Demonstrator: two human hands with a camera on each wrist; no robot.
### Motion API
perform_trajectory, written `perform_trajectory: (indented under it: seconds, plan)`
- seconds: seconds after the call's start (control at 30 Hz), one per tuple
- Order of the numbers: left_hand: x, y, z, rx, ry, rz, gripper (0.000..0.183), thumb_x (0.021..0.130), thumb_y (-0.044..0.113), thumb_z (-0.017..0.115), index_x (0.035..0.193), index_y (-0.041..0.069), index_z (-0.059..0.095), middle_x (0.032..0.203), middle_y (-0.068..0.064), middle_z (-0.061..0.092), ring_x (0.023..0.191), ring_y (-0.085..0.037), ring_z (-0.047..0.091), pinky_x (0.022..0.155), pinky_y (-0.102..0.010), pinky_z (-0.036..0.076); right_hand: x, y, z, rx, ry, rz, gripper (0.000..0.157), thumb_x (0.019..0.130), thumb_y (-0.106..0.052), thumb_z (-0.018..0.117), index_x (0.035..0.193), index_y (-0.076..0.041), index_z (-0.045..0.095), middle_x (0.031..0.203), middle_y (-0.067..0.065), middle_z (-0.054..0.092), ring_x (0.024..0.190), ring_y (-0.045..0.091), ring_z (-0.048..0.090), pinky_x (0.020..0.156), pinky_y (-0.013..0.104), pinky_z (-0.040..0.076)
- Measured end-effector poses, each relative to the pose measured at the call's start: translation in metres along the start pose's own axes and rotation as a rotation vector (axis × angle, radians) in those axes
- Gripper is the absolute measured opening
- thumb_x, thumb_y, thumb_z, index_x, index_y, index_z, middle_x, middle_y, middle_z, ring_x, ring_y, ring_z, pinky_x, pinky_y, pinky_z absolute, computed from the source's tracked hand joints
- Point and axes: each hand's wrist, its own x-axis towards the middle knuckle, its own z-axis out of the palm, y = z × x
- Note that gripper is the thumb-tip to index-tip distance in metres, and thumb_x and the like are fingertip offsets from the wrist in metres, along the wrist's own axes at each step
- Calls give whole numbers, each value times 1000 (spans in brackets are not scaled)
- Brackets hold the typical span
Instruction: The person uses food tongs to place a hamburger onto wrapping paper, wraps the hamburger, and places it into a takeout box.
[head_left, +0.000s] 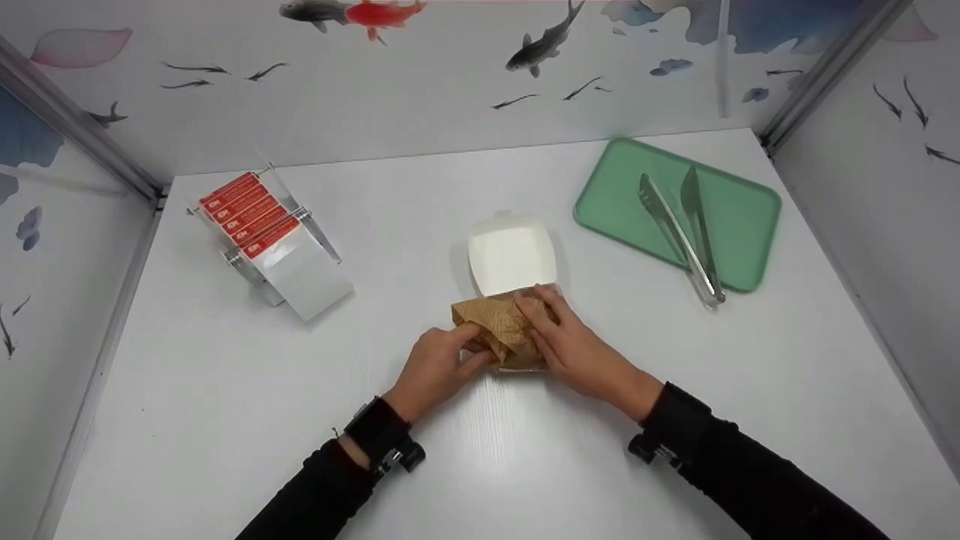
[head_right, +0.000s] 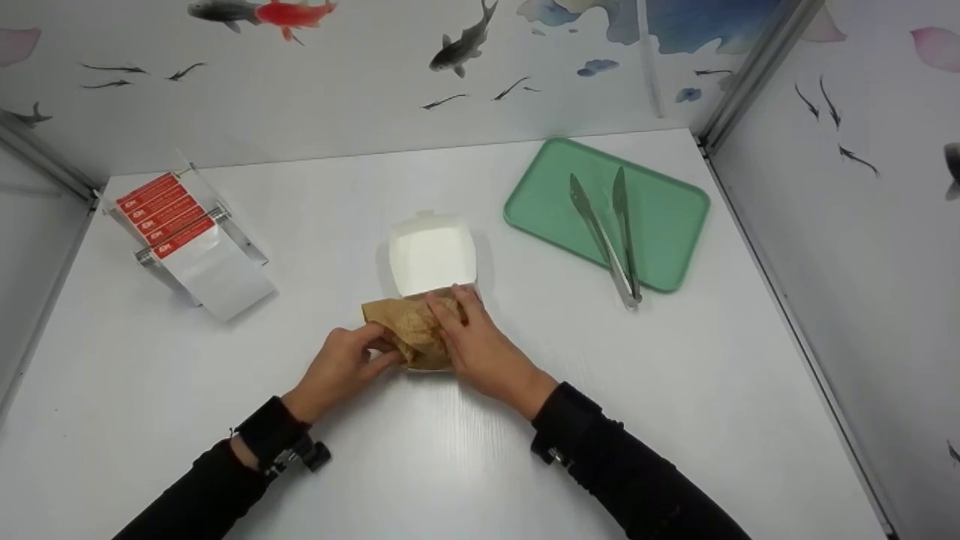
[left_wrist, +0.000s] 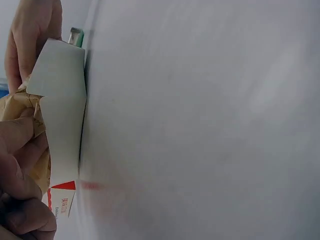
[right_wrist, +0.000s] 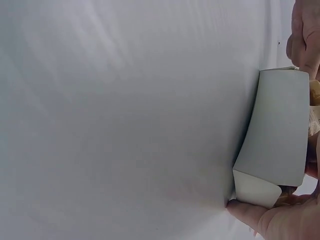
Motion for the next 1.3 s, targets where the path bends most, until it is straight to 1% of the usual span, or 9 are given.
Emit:
perform_trajectory:
  seconds: [0.1,0.17,0.27,0.5,0.67,0.83,1.0,1.13,1.3]
  plan:
    - [4,1,-2,95,12,24,16,88,20,89,100,13,81,92,-1,84,79,-16,79,70,-34,62,0,1,0,-2,0,2,58,115,-15,47,170,-14,31,169,27,28,159,54,27,123,61,39]
    - [7,2,-4,117,2,27,14,86,20,90,96,13,83,89,0,83,76,-16,78,68,-34,61,0,2,0,-6,9,-8,59,114,-14,49,170,-14,31,169,26,30,159,53,28,123,60,40]
    - [11,3,-8,104,-43,26,13,87,19,90,96,11,85,89,-1,83,78,-15,78,69,-33,62,0,3,0,-7,9,-20,59,114,-14,48,170,-15,31,168,25,31,159,49,31,124,58,40]
    - [12,0,-18,38,-205,37,16,94,18,84,107,9,83,100,-1,84,93,-15,80,79,-32,64,-1,3,-1,-8,-1,-25,59,115,-15,47,171,-16,29,168,25,31,159,47,32,123,58,41]
    - [17,-2,-21,26,-248,17,18,92,18,86,108,10,83,101,-1,84,96,-16,80,82,-35,64,-1,2,-1,-3,0,-21,58,115,-15,47,171,-15,30,169,25,30,160,46,32,124,58,40]
    - [20,-1,-14,57,-203,-14,15,90,15,87,103,10,83,98,-2,83,92,-18,80,81,-37,64,0,1,-2,10,2,-28,58,114,-13,46,170,-11,30,168,24,31,161,45,30,127,57,36]
    - [18,4,-6,125,-127,-29,12,88,13,87,95,7,81,89,-4,82,81,-22,78,71,-38,63,-1,2,-1,-2,13,-15,57,115,-14,46,170,-12,31,168,27,31,161,48,29,126,59,36]
    - [17,8,-2,199,-79,7,12,85,16,88,92,9,81,81,-3,79,72,-21,74,65,-38,60,-3,3,0,27,19,4,58,115,-17,46,170,-15,31,170,28,28,162,49,26,127,62,33]
    - [16,10,-3,257,-46,96,11,83,16,90,87,12,80,73,-1,74,66,-17,67,61,-36,57,-4,0,3,74,16,52,63,114,-39,51,171,-22,31,174,22,24,164,46,23,126,66,33]
